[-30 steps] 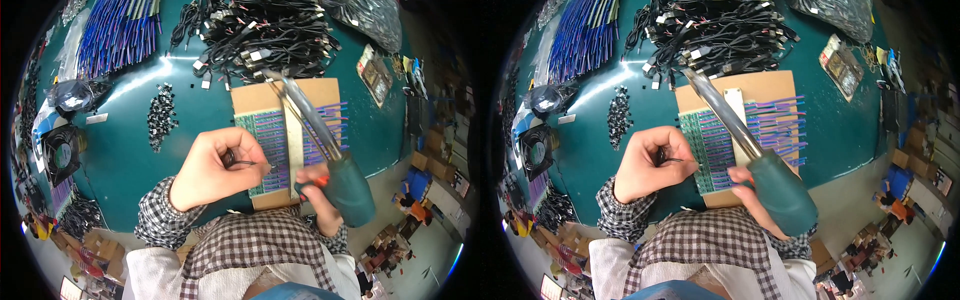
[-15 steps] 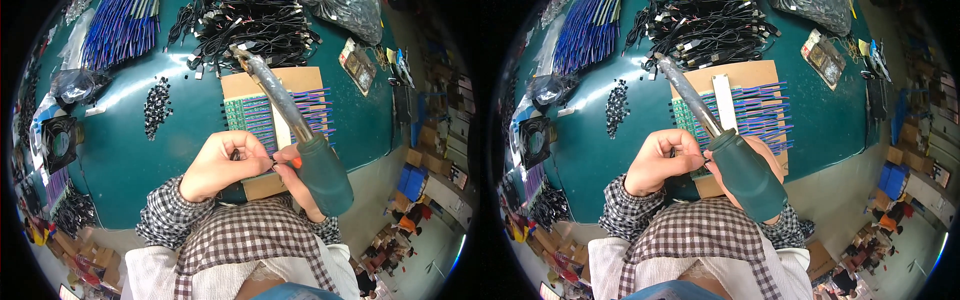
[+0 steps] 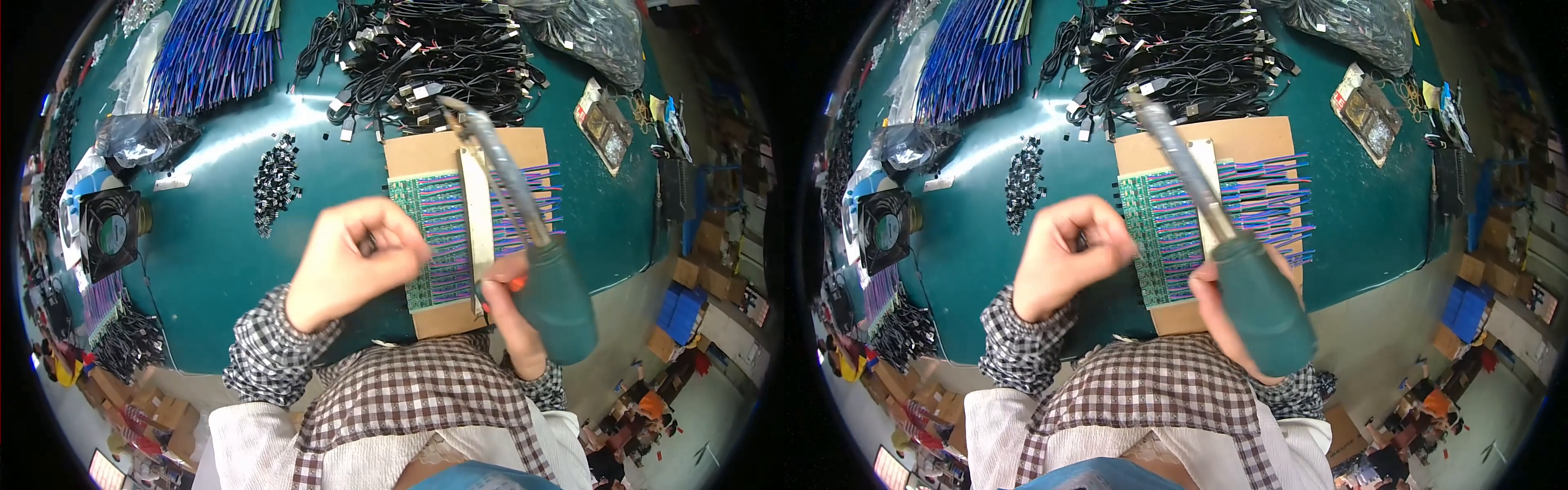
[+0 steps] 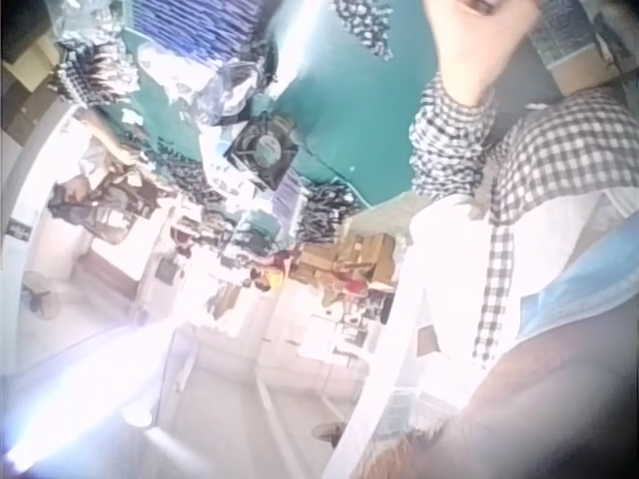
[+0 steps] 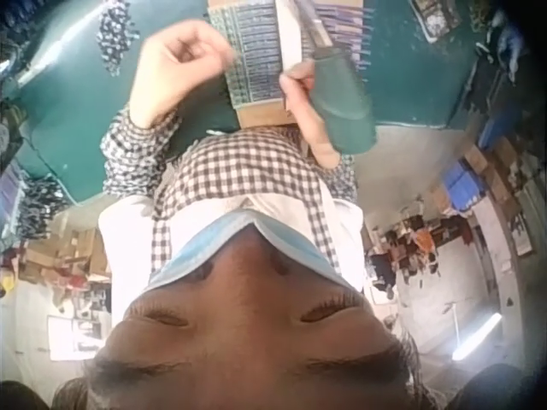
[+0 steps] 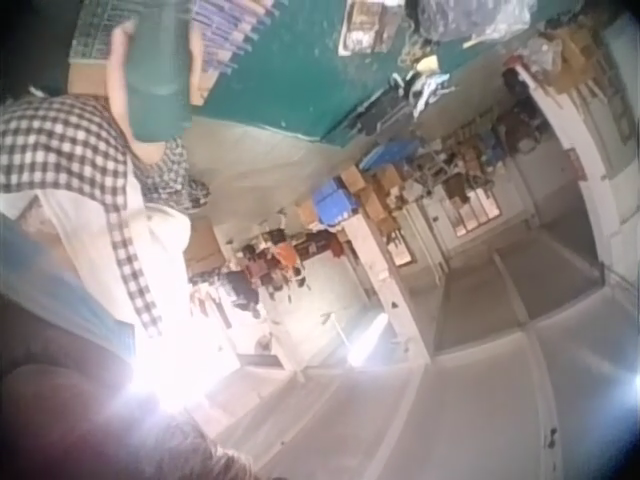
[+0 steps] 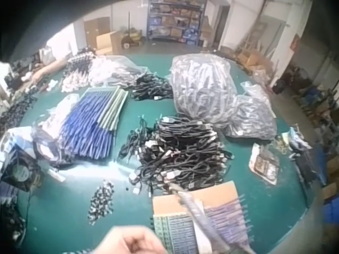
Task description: The person solders wire connections from a wiring harness onto an LED circuit board using a manual soldering iron and solder wire.
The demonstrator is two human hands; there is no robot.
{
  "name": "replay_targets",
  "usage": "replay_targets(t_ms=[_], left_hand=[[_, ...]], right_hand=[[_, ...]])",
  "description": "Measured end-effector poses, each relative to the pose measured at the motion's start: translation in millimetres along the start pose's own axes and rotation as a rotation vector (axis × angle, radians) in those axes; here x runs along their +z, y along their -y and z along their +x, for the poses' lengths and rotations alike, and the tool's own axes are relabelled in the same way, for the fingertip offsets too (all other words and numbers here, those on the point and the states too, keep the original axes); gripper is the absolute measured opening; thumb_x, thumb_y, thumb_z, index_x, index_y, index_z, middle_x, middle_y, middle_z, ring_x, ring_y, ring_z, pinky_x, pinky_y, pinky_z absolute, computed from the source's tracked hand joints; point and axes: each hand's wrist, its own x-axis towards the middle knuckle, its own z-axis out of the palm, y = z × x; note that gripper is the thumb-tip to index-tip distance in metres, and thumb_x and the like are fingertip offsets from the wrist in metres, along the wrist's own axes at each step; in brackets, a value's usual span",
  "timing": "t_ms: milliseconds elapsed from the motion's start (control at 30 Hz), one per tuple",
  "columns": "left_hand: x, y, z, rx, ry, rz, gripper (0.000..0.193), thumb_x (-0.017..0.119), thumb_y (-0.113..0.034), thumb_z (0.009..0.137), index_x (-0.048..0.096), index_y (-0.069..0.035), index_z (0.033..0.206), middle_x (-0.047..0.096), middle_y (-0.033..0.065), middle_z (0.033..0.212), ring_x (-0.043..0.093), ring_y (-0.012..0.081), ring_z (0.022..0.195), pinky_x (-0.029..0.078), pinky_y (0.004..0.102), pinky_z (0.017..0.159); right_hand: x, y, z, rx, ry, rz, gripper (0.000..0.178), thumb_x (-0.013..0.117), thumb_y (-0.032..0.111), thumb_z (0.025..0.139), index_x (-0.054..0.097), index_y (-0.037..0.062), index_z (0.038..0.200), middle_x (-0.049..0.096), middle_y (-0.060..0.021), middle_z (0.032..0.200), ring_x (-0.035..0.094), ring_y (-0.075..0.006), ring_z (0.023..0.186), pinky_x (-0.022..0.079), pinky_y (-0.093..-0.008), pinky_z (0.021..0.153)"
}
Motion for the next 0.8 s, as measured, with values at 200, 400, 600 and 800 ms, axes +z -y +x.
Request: replay_targets(t_ms=[200,400,600,800], left_hand=[[-36,8,51,0.1,-0.104,0.335,0.008,0.065,-0.003,0.071,0.06,0.002,0.075,0.06,0.0002,0.07,0.051,0.0036,0.064,0.042,0.0184,0.059],[-40,18,69,0.057,-0.078,0.396,0.011,0.066,-0.006,0.067,0.06,0.002,0.071,0.059,0.0012,0.065,0.051,0.0049,0.06,0.043,0.0205,0.056],[-39,16,69,0.018,-0.106,0.483,0.011,0.066,-0.006,0.066,0.061,0.002,0.07,0.058,0.0023,0.062,0.051,0.0054,0.058,0.043,0.021,0.054],[-41,15,71,0.033,-0.075,0.45,0.01,0.067,-0.004,0.066,0.06,0.002,0.07,0.058,0.0012,0.062,0.051,0.0048,0.057,0.043,0.0207,0.053]], right_hand=[[-15,-17,0,0.025,0.074,0.423,0.041,0.06,0.026,0.083,0.047,-0.0049,0.107,0.054,-0.0134,0.091,0.058,-0.0209,0.078,0.05,-0.0334,0.066],[-19,-24,-5,0.123,0.06,0.372,0.064,0.061,0.039,0.082,0.041,-0.0074,0.121,0.053,-0.0165,0.1,0.059,-0.0284,0.089,0.054,-0.0391,0.076],[-24,-28,-9,0.126,0.152,0.346,0.062,0.064,0.038,0.081,0.044,-0.0089,0.117,0.055,-0.018,0.097,0.057,-0.0301,0.094,0.055,-0.0388,0.075],[-24,-23,-9,0.194,0.178,0.344,0.058,0.065,0.035,0.081,0.048,-0.0091,0.114,0.056,-0.0175,0.096,0.057,-0.0284,0.094,0.054,-0.0377,0.075]])
